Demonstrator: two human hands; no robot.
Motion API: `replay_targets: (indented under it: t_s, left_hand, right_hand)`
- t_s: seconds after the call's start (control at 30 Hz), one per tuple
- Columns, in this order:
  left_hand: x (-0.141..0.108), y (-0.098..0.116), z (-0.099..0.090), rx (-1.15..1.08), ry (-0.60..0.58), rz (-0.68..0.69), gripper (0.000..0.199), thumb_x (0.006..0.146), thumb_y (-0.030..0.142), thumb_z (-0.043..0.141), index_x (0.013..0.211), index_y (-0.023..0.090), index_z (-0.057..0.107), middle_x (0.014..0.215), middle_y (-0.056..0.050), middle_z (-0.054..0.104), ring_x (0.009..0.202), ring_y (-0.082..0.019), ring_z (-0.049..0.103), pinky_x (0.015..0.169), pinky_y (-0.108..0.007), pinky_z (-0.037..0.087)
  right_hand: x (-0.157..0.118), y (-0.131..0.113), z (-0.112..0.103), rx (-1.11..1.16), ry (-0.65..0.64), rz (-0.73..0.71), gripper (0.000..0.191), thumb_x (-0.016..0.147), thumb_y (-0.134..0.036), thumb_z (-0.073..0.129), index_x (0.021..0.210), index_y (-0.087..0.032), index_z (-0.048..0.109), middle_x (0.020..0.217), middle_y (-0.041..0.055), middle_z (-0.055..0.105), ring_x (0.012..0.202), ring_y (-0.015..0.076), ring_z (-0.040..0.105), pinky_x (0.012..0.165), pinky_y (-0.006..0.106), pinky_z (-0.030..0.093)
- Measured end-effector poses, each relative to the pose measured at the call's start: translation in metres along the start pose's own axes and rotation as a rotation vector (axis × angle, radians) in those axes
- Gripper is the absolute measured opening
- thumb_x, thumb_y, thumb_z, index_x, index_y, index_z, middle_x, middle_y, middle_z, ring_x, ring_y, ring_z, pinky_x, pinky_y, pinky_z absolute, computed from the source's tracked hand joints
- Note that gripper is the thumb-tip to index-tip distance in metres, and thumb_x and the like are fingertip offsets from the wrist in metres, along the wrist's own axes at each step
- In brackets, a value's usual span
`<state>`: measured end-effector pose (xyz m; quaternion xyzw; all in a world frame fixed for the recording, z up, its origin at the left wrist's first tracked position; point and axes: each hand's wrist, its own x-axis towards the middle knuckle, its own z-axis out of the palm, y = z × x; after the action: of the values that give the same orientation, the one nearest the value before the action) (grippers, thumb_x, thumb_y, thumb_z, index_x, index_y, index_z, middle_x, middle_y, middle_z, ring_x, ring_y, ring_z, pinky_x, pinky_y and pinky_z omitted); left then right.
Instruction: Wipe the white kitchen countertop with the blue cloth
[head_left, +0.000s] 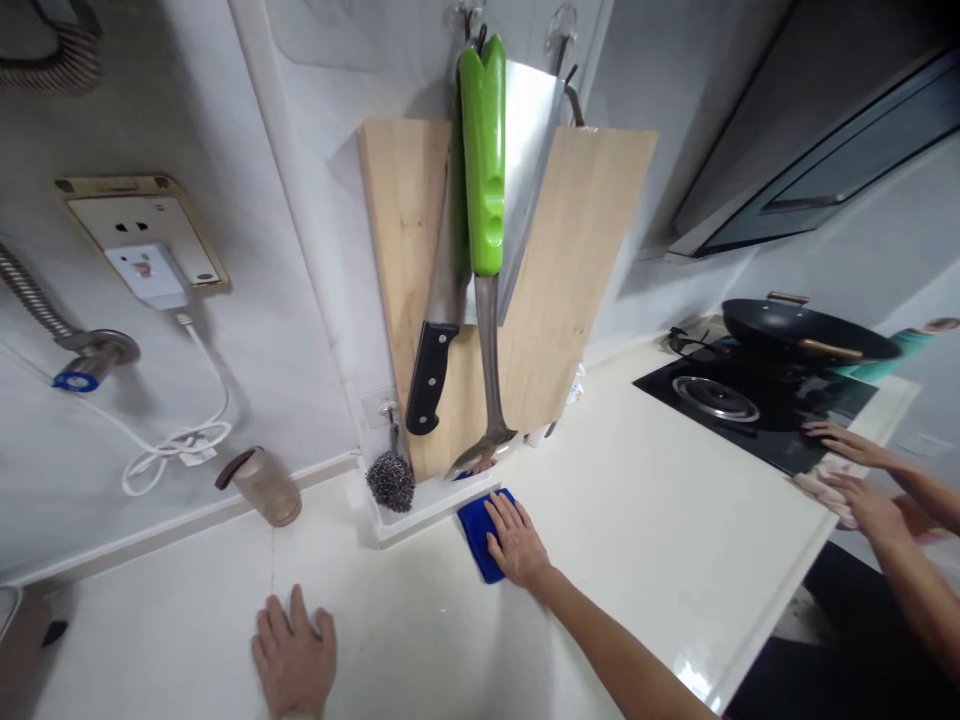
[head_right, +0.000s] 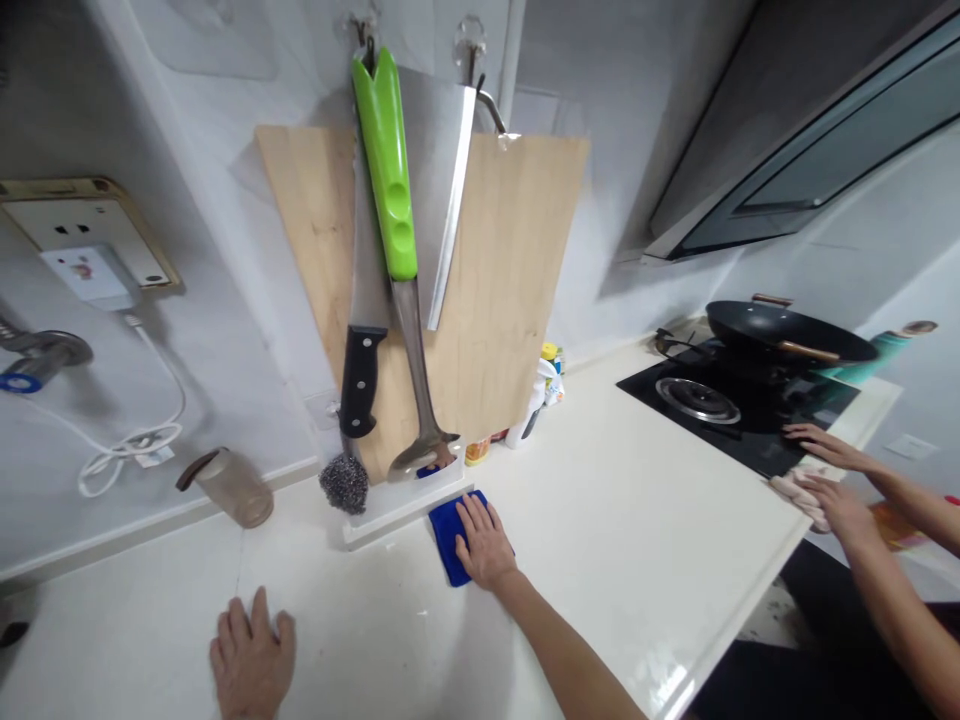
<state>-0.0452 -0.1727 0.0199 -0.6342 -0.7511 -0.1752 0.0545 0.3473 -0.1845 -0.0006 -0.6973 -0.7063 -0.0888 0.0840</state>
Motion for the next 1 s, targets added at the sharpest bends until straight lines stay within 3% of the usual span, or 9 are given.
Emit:
replay_targets:
  t_s: [0.17,0.27,0.43,0.57,0.7,0.77,0.83,0.9,1.0]
  left_hand:
    - [0.0,-0.003,0.004,0.017,0.041,0.025,0.061,0.092,0.038,0.025,0.14,0.007,0.046,0.147,-0.028,0.039,0.144,-0.04,0.028,0.113,-0.056,0.028]
    - [0.001,-0.004,0.006,0.026,0.052,0.034,0.06,0.091,0.037,0.029,0.139,0.007,0.047,0.147,-0.028,0.04,0.144,-0.039,0.028,0.112,-0.056,0.03]
    - [0.001,-0.006,0.009,0.023,0.087,0.043,0.059,0.09,0.036,0.032,0.137,0.006,0.049,0.148,-0.029,0.04,0.143,-0.04,0.03,0.11,-0.058,0.031]
    - [0.0,-0.006,0.006,0.013,0.077,0.041,0.059,0.089,0.036,0.034,0.137,0.006,0.05,0.146,-0.03,0.042,0.141,-0.041,0.032,0.11,-0.058,0.031]
    - [-0.001,-0.006,-0.005,-0.041,0.025,0.01,0.059,0.09,0.035,0.033,0.138,0.005,0.049,0.148,-0.03,0.04,0.143,-0.041,0.031,0.113,-0.057,0.029]
    - [-0.002,-0.005,-0.011,-0.084,-0.035,0.006,0.059,0.09,0.033,0.033,0.137,0.001,0.05,0.148,-0.032,0.04,0.142,-0.043,0.031,0.112,-0.061,0.028]
    - [-0.005,0.001,-0.016,-0.12,-0.078,0.052,0.059,0.089,0.032,0.034,0.135,-0.002,0.05,0.147,-0.033,0.041,0.142,-0.045,0.03,0.111,-0.064,0.029]
    - [-0.014,0.016,-0.017,-0.156,-0.099,0.158,0.059,0.09,0.032,0.034,0.136,0.0,0.049,0.149,-0.03,0.041,0.145,-0.041,0.026,0.113,-0.062,0.027]
    - [-0.04,0.056,-0.013,-0.234,-0.132,0.38,0.057,0.093,0.035,0.032,0.141,0.009,0.047,0.154,-0.019,0.04,0.149,-0.032,0.021,0.119,-0.053,0.024]
  right_hand:
    - [0.003,-0.002,-0.001,0.031,-0.006,0.028,0.06,0.095,-0.037,0.031,0.152,-0.018,0.028,0.16,0.0059,0.027,0.148,0.0231,0.022,0.121,0.045,0.015]
    - [-0.002,-0.017,-0.002,0.04,-0.008,0.078,0.06,0.095,-0.037,0.03,0.151,-0.014,0.029,0.159,0.0094,0.027,0.148,0.0264,0.021,0.121,0.048,0.014]
    - [-0.02,-0.077,-0.007,0.129,-0.042,0.077,0.063,0.096,-0.043,0.029,0.152,-0.013,0.025,0.161,0.0101,0.019,0.149,0.0289,0.016,0.122,0.051,0.013]
    - [-0.053,-0.133,-0.016,0.258,-0.07,0.007,0.067,0.096,-0.043,0.032,0.153,-0.013,0.018,0.162,0.0119,0.012,0.15,0.0312,0.01,0.122,0.055,0.012]
    - [-0.098,-0.157,-0.03,0.404,-0.025,-0.153,0.067,0.094,-0.04,0.038,0.154,-0.018,0.018,0.162,0.0102,0.015,0.15,0.0298,0.013,0.122,0.055,0.02]
    - [-0.123,-0.149,-0.034,0.479,0.064,-0.16,0.061,0.095,-0.033,0.037,0.153,-0.022,0.022,0.161,0.0078,0.023,0.149,0.0254,0.02,0.121,0.051,0.026]
    - [-0.149,-0.129,-0.034,0.519,0.193,-0.069,0.056,0.096,-0.027,0.033,0.152,-0.024,0.028,0.158,0.0069,0.033,0.146,0.0212,0.029,0.119,0.047,0.031]
    - [-0.172,-0.097,-0.03,0.499,0.308,0.065,0.052,0.097,-0.026,0.031,0.149,-0.024,0.033,0.153,0.0079,0.042,0.143,0.0212,0.035,0.117,0.047,0.035]
    - [-0.2,-0.038,-0.021,0.378,0.38,0.206,0.049,0.096,-0.028,0.031,0.143,-0.019,0.041,0.145,0.0125,0.05,0.138,0.0249,0.042,0.112,0.05,0.041]
